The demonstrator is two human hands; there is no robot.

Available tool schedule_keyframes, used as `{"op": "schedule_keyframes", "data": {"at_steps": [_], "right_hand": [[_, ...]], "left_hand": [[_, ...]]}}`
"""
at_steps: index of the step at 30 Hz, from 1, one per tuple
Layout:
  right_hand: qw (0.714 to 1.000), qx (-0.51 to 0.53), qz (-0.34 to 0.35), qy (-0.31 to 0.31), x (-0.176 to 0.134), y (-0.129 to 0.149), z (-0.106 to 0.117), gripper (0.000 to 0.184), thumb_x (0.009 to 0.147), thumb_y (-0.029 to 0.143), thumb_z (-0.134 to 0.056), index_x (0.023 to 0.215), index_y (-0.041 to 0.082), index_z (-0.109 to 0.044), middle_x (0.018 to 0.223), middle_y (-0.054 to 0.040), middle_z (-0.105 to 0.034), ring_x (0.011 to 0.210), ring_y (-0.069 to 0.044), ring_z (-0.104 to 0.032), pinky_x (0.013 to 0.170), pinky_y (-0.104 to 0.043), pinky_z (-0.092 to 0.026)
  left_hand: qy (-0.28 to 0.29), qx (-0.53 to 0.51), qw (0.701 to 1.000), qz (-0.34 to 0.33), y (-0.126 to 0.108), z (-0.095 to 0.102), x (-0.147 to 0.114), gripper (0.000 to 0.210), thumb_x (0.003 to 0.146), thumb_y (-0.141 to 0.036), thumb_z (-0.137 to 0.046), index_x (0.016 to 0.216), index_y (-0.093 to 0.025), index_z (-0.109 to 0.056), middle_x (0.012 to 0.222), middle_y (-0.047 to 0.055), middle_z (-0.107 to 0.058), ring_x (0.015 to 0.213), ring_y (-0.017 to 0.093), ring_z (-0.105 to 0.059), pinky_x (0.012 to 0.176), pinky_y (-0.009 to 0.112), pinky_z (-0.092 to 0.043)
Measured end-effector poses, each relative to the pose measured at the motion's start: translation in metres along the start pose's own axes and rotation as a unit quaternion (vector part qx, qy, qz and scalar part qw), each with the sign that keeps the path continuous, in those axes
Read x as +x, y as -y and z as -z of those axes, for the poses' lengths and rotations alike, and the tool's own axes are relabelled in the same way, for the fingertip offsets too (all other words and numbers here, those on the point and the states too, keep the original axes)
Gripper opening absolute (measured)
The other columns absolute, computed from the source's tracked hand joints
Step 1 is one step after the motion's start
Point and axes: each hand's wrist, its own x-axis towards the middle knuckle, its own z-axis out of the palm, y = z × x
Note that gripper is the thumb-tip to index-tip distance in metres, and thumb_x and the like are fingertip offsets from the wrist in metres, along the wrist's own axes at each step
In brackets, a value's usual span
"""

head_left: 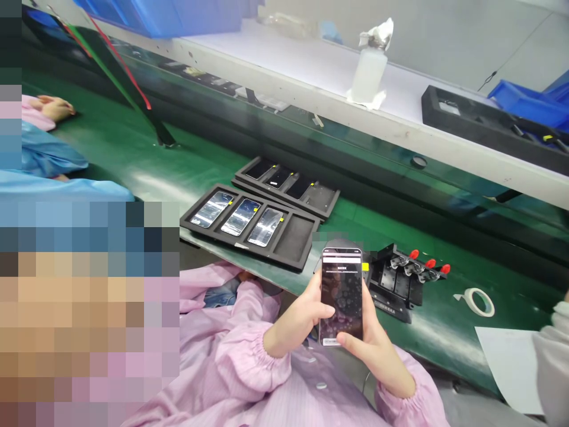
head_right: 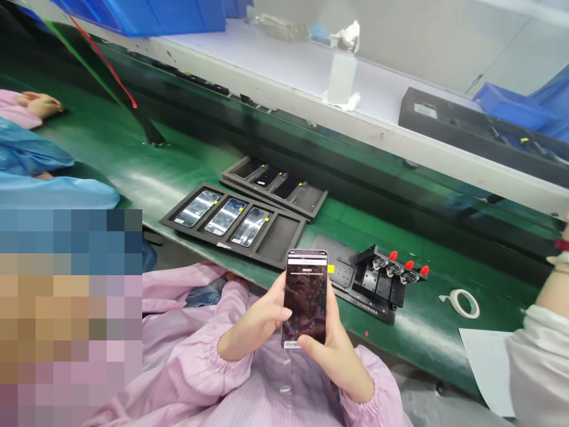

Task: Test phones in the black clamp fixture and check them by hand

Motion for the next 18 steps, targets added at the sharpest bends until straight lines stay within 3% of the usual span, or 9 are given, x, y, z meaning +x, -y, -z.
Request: {"op": "schedule_keyframes", "data": {"at_steps": [6, 13, 18], "right_hand": [[1.0, 0.004, 0.006, -0.009, -0.0003, -0.0008, -0.0034, 0.088, 0.083, 0.03, -0.064, 0.148, 0.044, -0.006, 0.157, 0.0052, -0.007, 0.145, -0.02, -0.009, 0.118, -0.045, -0.016], [0.997, 0.071, -0.001, 0.005, -0.0019, 0.0049, -0.0072, 0.09, 0.083, 0.03, -0.063, 0.149, 0.04, -0.003, 0.157, 0.0001, -0.01, 0.143, -0.022, -0.018, 0.114, -0.043, -0.028], [0.999, 0.043, -0.001, -0.002, -0.0032, 0.0002, -0.0057, 0.09, 0.083, 0.029, -0.064, 0.148, 0.041, -0.003, 0.158, 0.0024, -0.006, 0.145, -0.02, -0.011, 0.116, -0.042, -0.023]], "left_hand": [[0.022, 0.036, 0.999, -0.028, 0.0019, 0.0049, 0.0019, 0.076, 0.063, -0.007, -0.058, 0.135, -0.023, -0.04, 0.139, 0.005, -0.045, 0.132, 0.028, -0.035, 0.108, 0.044, -0.029], [0.023, 0.045, 0.999, -0.018, 0.0056, 0.0085, 0.0016, 0.073, 0.063, -0.007, -0.059, 0.132, -0.023, -0.041, 0.136, 0.005, -0.047, 0.127, 0.028, -0.039, 0.106, 0.043, -0.031], [0.024, 0.053, 0.998, -0.019, 0.0044, 0.0065, 0.0015, 0.074, 0.063, -0.007, -0.059, 0.133, -0.023, -0.04, 0.136, 0.005, -0.048, 0.127, 0.026, -0.04, 0.107, 0.042, -0.031]]}}
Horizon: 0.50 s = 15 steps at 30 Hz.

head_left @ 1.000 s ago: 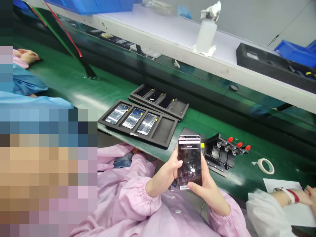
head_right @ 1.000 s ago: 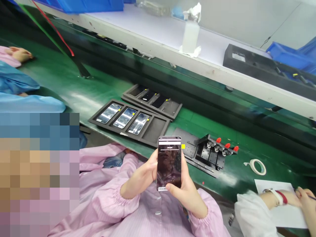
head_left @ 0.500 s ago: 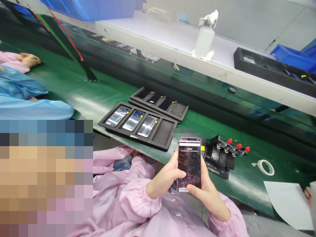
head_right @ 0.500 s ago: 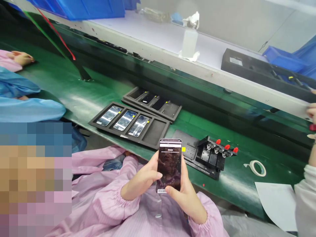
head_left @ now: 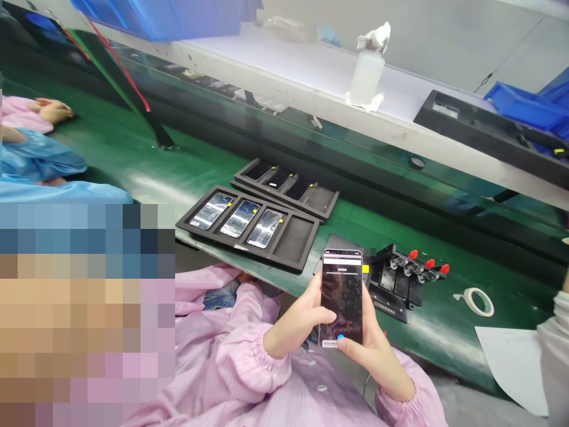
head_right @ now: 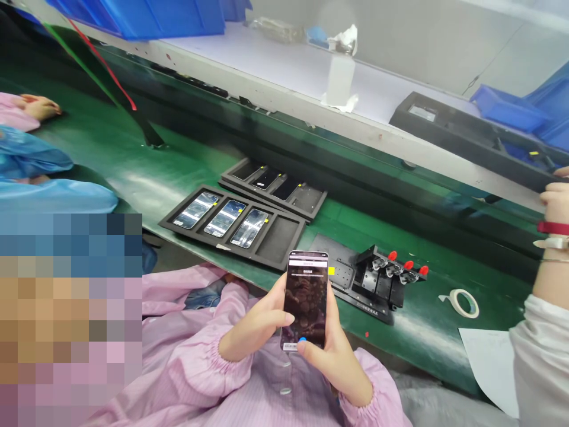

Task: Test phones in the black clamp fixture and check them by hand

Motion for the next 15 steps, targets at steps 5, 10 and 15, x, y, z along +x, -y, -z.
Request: {"op": "schedule_keyframes", "data": {"at_steps": [5, 10, 15], "right_hand": [[1.0, -0.027, -0.005, 0.004, -0.002, -0.006, 0.004, 0.09, 0.085, 0.029, -0.062, 0.148, 0.042, 0.0, 0.158, 0.0044, -0.001, 0.145, -0.018, -0.007, 0.118, -0.04, -0.018], [1.0, -0.002, 0.001, -0.003, 0.002, -0.008, 0.005, 0.089, 0.082, 0.029, -0.065, 0.149, 0.041, -0.008, 0.158, 0.0038, -0.006, 0.145, -0.018, -0.011, 0.118, -0.038, -0.017], [0.978, 0.154, -0.056, -0.128, 0.008, -0.026, 0.0, 0.075, 0.078, 0.04, -0.068, 0.142, 0.03, -0.031, 0.148, -0.0052, -0.036, 0.136, -0.022, -0.035, 0.113, -0.04, -0.03]], "left_hand": [[-0.005, 0.019, 1.0, -0.001, -0.003, -0.001, 0.001, 0.075, 0.063, -0.006, -0.057, 0.134, -0.021, -0.039, 0.136, 0.004, -0.048, 0.127, 0.024, -0.041, 0.107, 0.041, -0.031], [-0.006, 0.024, 1.0, 0.008, -0.001, 0.0, 0.001, 0.078, 0.066, -0.006, -0.057, 0.139, -0.023, -0.033, 0.139, 0.004, -0.045, 0.128, 0.023, -0.04, 0.106, 0.038, -0.034], [-0.046, 0.232, 0.971, -0.026, -0.001, -0.005, 0.002, 0.048, 0.086, -0.025, -0.053, 0.133, -0.022, -0.046, 0.134, 0.006, -0.048, 0.127, 0.021, -0.041, 0.109, 0.035, -0.029]]}}
